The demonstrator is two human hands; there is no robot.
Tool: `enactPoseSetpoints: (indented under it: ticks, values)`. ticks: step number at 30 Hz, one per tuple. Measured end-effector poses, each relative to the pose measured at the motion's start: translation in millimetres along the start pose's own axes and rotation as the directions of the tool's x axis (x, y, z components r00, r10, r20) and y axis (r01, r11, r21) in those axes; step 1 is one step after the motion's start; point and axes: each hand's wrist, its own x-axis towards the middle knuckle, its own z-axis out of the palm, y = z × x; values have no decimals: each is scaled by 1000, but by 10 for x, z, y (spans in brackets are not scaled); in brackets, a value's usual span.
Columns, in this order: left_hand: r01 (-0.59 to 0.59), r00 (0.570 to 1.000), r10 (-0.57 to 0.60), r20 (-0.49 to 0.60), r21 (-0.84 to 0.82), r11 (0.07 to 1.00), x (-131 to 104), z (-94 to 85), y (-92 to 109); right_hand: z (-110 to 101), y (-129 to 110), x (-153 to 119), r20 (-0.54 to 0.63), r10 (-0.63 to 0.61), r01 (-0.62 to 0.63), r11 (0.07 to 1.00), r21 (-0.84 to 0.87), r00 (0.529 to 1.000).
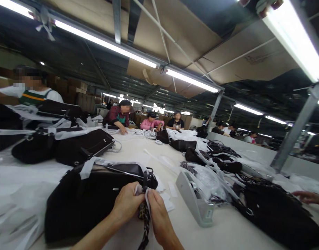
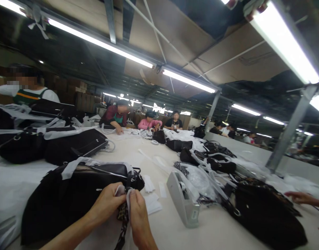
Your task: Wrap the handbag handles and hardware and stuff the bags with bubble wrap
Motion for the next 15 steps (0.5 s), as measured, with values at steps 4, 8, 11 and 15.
enactPoseSetpoints:
  ticks: [4, 8, 11, 15]
  values:
    - [31, 999, -31, -21, -9, 999, -13, 19, -29, 3, 75, 30, -21, -43, 41, 995, -88, 999]
    - [50, 997, -51, -51, -27, 998, -48, 52, -23, -42, 203, 104, -75, -123, 106, 976, -192, 990]
    - [64, 996, -67, -60, -52, 997, -57, 69, -21, -84, 286, 160, -32, -149, 139, 970, -199, 988]
    - [87, 994, -93, -52, -106, 991, -45, 54, -36, -102, 344, 189, 72, -173, 181, 975, -132, 982]
